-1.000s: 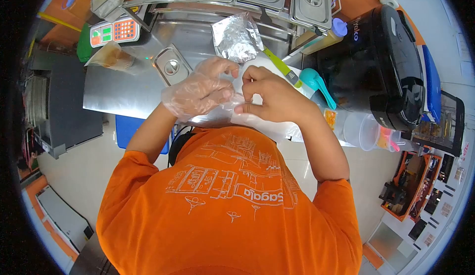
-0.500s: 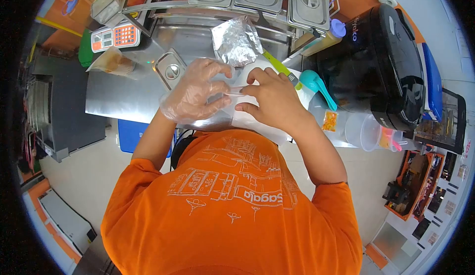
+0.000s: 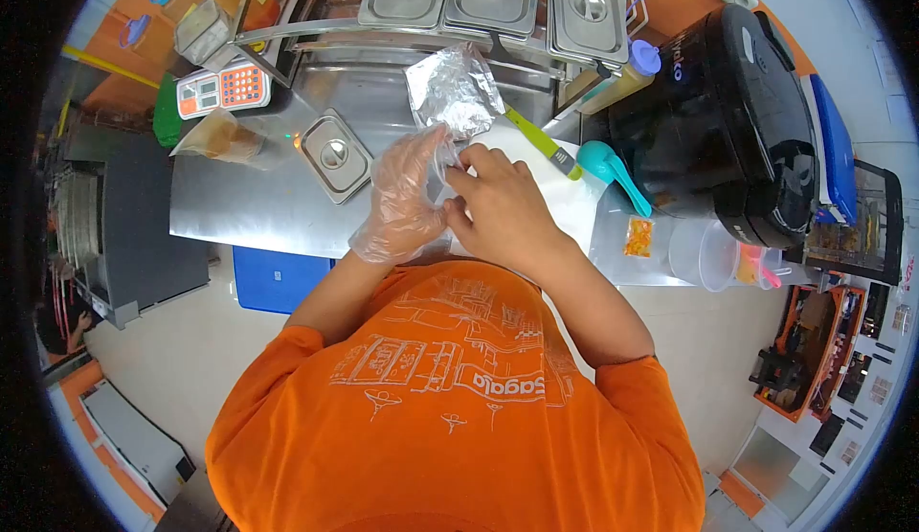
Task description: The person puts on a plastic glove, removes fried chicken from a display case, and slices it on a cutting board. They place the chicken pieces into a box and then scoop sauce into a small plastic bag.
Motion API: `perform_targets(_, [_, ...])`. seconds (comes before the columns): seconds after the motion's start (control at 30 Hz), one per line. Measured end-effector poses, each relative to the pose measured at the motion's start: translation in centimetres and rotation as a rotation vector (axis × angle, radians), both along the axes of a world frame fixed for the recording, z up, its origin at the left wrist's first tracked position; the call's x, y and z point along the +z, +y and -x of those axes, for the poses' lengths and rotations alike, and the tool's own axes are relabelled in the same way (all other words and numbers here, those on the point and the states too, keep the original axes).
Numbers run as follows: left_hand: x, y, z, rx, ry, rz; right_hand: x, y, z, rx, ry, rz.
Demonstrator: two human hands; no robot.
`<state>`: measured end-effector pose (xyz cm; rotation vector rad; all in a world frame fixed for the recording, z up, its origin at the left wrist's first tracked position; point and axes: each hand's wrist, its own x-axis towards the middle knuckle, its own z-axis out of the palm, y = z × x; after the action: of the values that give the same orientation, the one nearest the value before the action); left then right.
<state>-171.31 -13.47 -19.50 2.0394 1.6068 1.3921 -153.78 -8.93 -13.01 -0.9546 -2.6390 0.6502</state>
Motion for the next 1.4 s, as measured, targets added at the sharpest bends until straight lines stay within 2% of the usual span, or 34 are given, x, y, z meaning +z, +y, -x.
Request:
perform_targets(0.13, [-0.7, 0.1, 0.2, -0.021, -0.051, -0.063, 0.8, -0.4, 0.4, -0.021, -0.007, -0.036])
perform_targets(0.2, [-0.5, 0.4, -0.2, -0.016, -0.077, -0.136, 0.1, 0.3, 0.4, -0.053, 0.138, -0.035])
perform_targets(0.33, [-0.7, 0.9, -0.5, -0.013, -0.104, -0.142, -0.1, 0.7, 1.4, -0.155, 0.250, -0.008])
perform_targets(0.5, [-1.1, 1.6, -0.5, -0.071, -0.102, -0.176, 0.0, 1.3, 1.8, -0.181, 0.137, -0.158])
perform_targets(0.57, [-1.1, 2.3, -0.7, -0.090, -0.108, -0.236, 0.1, 1.4, 1.8, -0.207, 0.111, -0.125])
perform_targets(0.63, [-1.0, 2.4, -1.0, -0.094, -0.115, -0.197, 0.6, 1.4, 1.9, -0.189, -0.011, -0.107])
perform_targets(0.77, [-1.1, 2.5, -1.1, -0.109, -0.164, -0.155, 1.3, 2.3, 1.8, -0.107, -0.029, -0.025])
perform_targets(0.83, [-0.1, 2.6, -1.0, -0.150, -0.295, 0.017, 2.0, 3.5, 1.7, -0.066, 0.076, -0.062])
perform_targets(0.87, [-1.1, 2.7, -1.3, -0.003, -0.222, -0.092, 3.0, 4.1, 1.6, -0.042, 0.212, -0.003])
perform_targets(0.9, [-1.0, 2.8, -1.1, -0.006, -0.216, -0.109, 4.7, 4.9, 1.7, -0.013, 0.349, 0.052])
perform_targets(0.97, [-0.2, 3.0, -0.1, -0.018, -0.626, 0.149, 9.3, 8.3, 1.7, -0.130, 0.424, -0.109])
perform_targets(1.0, [1.3, 3.0, 0.6, -0.023, -0.661, 0.181, 11.1, 10.6, 1.9, -0.202, 0.442, -0.220])
perform_targets(1.07, [0.8, 3.6, 2.3, -0.027, -0.729, 0.208, 14.1, 17.4, 2.7, -0.288, 0.339, -0.699])
perform_targets(1.1, [0.6, 3.7, 3.1, -0.027, -0.807, 0.246, 15.0, 20.9, 3.4, -0.311, 0.268, -0.763])
perform_targets(1.13, [1.2, 3.7, 4.0, -0.040, -0.771, 0.268, 15.7, 23.9, 4.0, -0.334, 0.197, -0.827])
perform_targets(1.17, [1.0, 4.0, 4.7, -0.044, -0.765, 0.261, 16.4, 25.9, 4.8, -0.337, 0.204, -0.835])
perform_targets(1.23, [0.6, 4.3, 5.8, -0.040, -0.858, 0.203, 17.2, 28.9, 6.2, -0.379, -0.233, -0.693])
perform_targets(1.27, [2.0, 4.4, 6.0, -0.039, -0.951, 0.242, 17.5, 30.0, 6.6, -0.381, -0.227, -0.696])
perform_targets(1.33, [1.7, 4.7, 7.2, -0.017, -0.906, 0.219, 17.4, 31.6, 7.3, -0.411, -0.484, -0.502])
perform_targets(1.4, [1.9, 5.1, 8.1, 0.005, -0.866, 0.198, 17.3, 32.9, 7.3, -0.403, -0.480, -0.401])
